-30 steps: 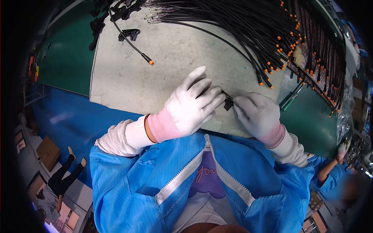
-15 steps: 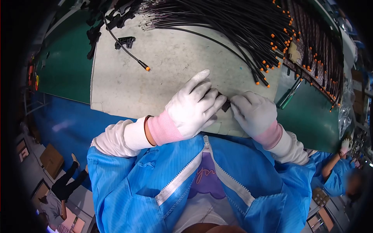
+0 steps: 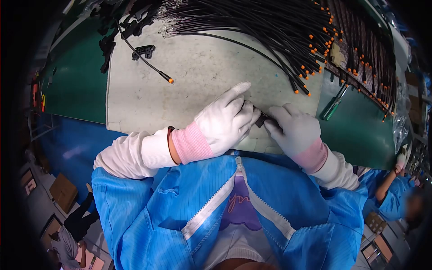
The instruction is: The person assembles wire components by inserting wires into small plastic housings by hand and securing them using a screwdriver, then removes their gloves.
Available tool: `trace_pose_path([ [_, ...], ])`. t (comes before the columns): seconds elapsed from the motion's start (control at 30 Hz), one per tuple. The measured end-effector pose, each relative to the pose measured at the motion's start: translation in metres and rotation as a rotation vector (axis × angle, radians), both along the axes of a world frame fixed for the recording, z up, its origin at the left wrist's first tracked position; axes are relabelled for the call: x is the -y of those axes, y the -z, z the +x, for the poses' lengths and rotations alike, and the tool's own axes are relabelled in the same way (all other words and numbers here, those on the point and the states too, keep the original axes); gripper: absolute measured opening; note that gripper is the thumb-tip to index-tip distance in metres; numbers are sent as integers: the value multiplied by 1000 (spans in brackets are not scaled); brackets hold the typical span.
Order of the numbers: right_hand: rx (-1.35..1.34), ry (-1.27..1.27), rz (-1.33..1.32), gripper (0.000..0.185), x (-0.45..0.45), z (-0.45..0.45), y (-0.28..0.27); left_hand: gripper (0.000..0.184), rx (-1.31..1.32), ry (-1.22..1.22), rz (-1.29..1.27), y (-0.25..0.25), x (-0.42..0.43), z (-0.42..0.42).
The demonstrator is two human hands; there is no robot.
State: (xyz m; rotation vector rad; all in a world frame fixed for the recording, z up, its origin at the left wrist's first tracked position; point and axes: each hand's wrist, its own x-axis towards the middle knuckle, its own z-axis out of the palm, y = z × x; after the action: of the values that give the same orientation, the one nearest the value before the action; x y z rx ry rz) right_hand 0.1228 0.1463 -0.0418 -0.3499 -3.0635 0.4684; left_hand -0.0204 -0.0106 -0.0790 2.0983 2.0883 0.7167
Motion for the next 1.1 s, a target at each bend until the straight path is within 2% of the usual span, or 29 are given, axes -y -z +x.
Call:
trace_pose_path([
  [0.27,-80,-2,266,11,14,11,4,26,-16,3,46,-2,-1,-1],
  [0.37,-41,10,17,10,11,7,3,31,-182,108,51,-12,-3,-5],
  [0.53,-5,143,-31,12,10,6,2,37,-183,142,124,-13,-2,-12],
  [0.63,-29,195,-238,15,7,8,1,40,-162,132,136,-11,0,-12],
  [1.1,-25,193,-227,16,5,9,6,49,-154,150,-27,-18,5,-14],
])
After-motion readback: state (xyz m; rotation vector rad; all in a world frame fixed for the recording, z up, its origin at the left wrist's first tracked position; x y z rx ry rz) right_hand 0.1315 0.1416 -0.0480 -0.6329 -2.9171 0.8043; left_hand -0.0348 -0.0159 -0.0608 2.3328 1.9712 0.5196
